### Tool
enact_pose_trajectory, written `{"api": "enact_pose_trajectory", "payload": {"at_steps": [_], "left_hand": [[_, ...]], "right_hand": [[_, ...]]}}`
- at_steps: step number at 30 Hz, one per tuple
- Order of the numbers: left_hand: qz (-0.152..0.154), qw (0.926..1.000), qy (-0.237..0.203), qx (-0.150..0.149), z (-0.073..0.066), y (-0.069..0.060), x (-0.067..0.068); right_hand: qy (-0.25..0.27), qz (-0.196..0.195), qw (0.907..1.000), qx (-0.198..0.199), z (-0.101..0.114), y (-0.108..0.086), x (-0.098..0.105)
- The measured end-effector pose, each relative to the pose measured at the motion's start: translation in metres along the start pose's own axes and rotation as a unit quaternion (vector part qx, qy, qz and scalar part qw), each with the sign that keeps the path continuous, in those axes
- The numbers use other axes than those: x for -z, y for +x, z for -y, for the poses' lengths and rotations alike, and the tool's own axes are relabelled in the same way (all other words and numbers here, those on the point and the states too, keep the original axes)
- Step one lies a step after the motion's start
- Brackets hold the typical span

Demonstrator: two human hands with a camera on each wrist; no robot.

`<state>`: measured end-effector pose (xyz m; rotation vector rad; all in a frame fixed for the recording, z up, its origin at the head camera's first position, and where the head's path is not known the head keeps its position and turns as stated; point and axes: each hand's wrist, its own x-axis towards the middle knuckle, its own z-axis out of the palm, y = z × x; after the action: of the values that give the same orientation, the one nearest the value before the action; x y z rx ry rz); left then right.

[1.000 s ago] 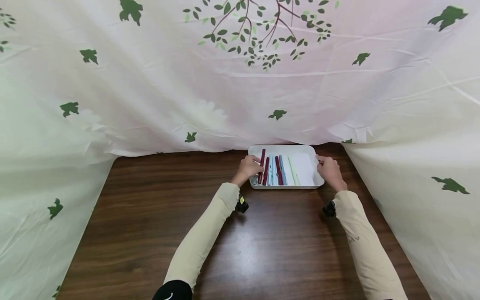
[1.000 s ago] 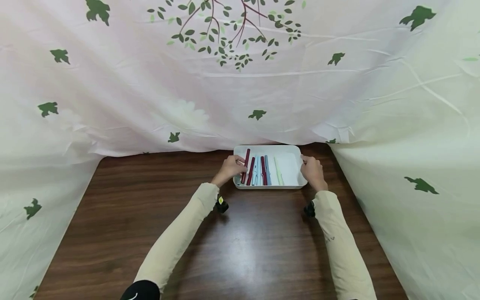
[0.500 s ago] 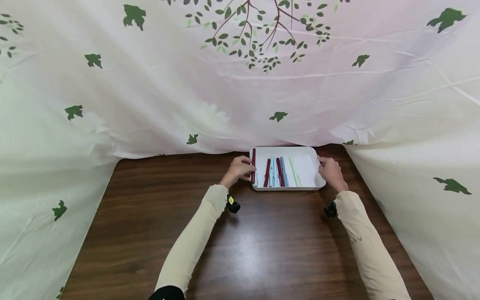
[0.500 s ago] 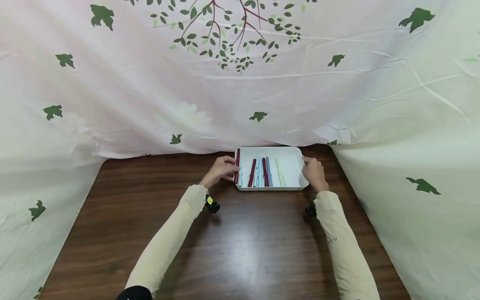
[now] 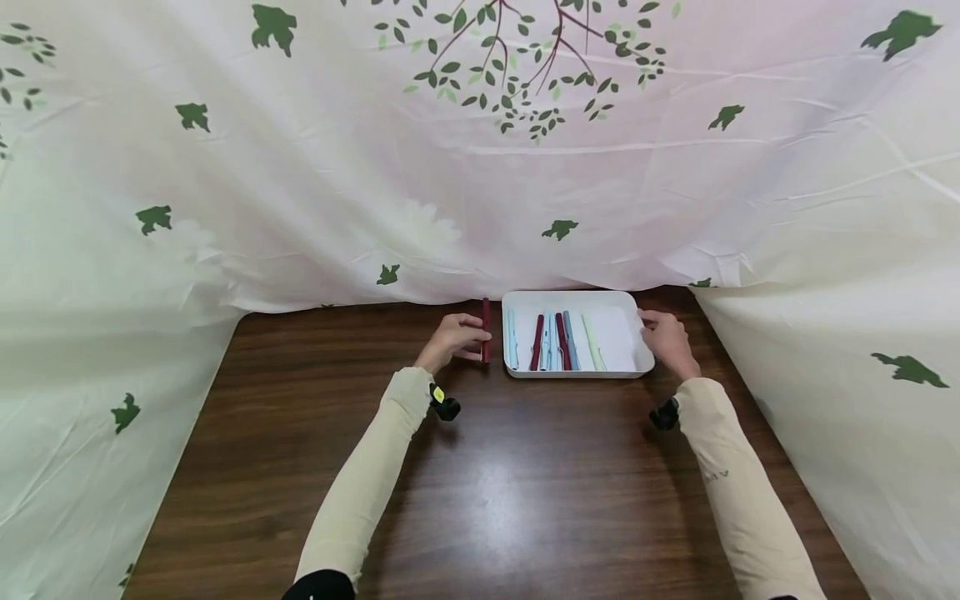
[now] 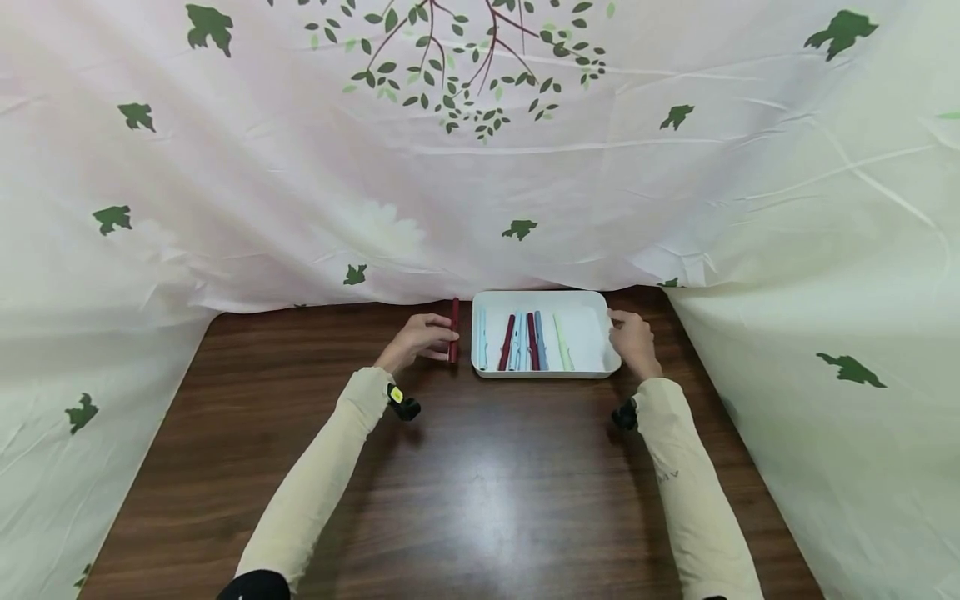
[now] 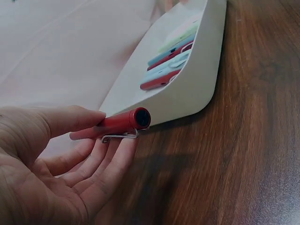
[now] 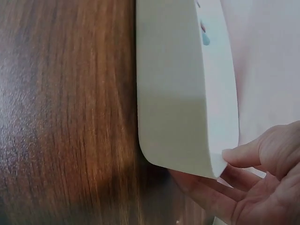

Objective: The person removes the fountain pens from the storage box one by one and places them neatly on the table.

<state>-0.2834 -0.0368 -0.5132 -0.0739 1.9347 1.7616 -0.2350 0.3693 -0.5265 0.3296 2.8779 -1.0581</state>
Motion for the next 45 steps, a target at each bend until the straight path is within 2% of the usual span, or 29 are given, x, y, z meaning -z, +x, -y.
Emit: {"api": "enact_pose_trajectory", "payload": {"at_steps": [5,8,11,15,22,26,31,35,38,45], "left_hand": [[-0.007,0.9993,-0.016,0.033,0.007,0.004,0.009],[-0.012,0.9989,-0.017,0.041,0.013,0.005,0.014],[-0.016,0.9991,-0.017,0.036,0.018,0.004,0.017],[-0.017,0.9995,-0.016,0.021,0.02,0.002,0.018],[-0.02,0.9997,-0.008,0.014,0.022,0.007,0.016],[-0.046,0.9982,0.039,-0.001,0.022,0.008,0.014],[-0.081,0.9912,0.103,-0.019,0.023,0.007,0.012],[-0.087,0.9883,0.124,-0.021,0.025,0.009,0.011],[-0.097,0.9876,0.123,-0.016,0.026,0.011,0.01],[-0.115,0.9838,0.138,-0.006,0.028,0.013,0.008]], "right_hand": [[0.053,0.015,0.9984,-0.014,-0.007,-0.001,0.003],[0.064,0.028,0.9973,-0.021,-0.01,-0.001,0.004],[0.055,0.031,0.9977,-0.023,-0.009,-0.002,0.003],[0.029,0.014,0.9994,-0.016,-0.007,0.0,0.002],[0.011,0.0,0.9997,-0.022,-0.008,-0.001,0.003],[0.011,-0.002,0.9996,-0.026,-0.006,-0.003,0.002],[0.004,-0.009,0.9997,-0.024,-0.001,-0.004,0.0],[0.011,0.002,0.9994,-0.032,-0.001,-0.004,-0.001],[0.013,0.008,0.9993,-0.034,-0.001,-0.003,0.0],[0.015,0.004,0.9993,-0.034,0.001,-0.002,-0.001]]}}
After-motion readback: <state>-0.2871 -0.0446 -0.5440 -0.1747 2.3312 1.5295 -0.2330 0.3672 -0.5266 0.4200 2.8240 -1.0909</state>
